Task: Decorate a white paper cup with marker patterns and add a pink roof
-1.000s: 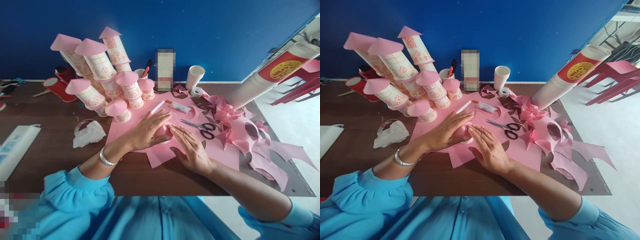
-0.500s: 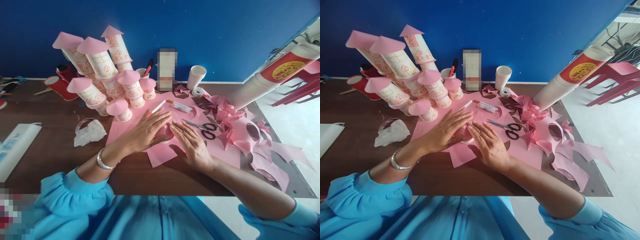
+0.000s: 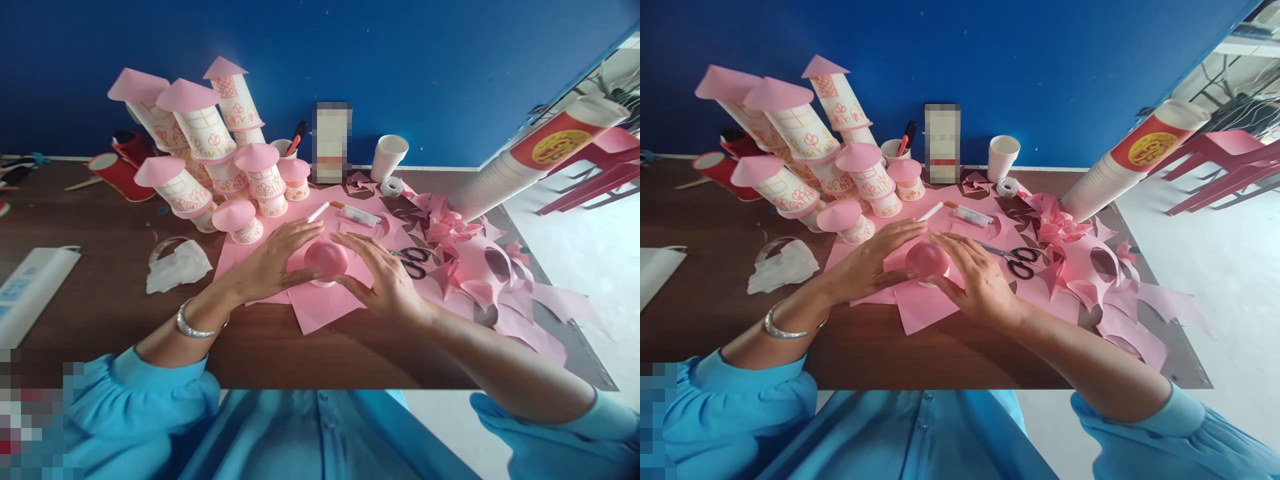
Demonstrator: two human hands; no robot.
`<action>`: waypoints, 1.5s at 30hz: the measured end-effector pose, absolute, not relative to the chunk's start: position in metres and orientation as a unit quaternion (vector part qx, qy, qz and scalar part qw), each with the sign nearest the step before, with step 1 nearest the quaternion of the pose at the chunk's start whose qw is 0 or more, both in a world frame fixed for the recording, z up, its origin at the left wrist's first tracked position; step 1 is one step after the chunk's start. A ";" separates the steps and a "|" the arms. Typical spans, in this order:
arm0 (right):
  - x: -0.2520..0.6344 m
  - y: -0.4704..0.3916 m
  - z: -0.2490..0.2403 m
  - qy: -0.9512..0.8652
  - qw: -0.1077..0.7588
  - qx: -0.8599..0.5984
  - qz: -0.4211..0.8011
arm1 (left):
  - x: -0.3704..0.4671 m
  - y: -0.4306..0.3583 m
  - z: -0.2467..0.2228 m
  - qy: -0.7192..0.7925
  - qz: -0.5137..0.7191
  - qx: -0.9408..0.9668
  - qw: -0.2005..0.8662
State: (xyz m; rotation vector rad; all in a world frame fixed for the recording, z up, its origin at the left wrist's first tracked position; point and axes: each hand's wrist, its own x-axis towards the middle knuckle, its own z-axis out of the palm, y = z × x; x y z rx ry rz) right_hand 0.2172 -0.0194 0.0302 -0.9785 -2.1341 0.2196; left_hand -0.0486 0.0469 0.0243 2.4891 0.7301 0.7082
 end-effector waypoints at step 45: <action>0.194 -0.008 0.009 -0.792 0.399 -0.408 0.215 | -0.024 0.027 0.025 0.462 0.290 0.461 0.700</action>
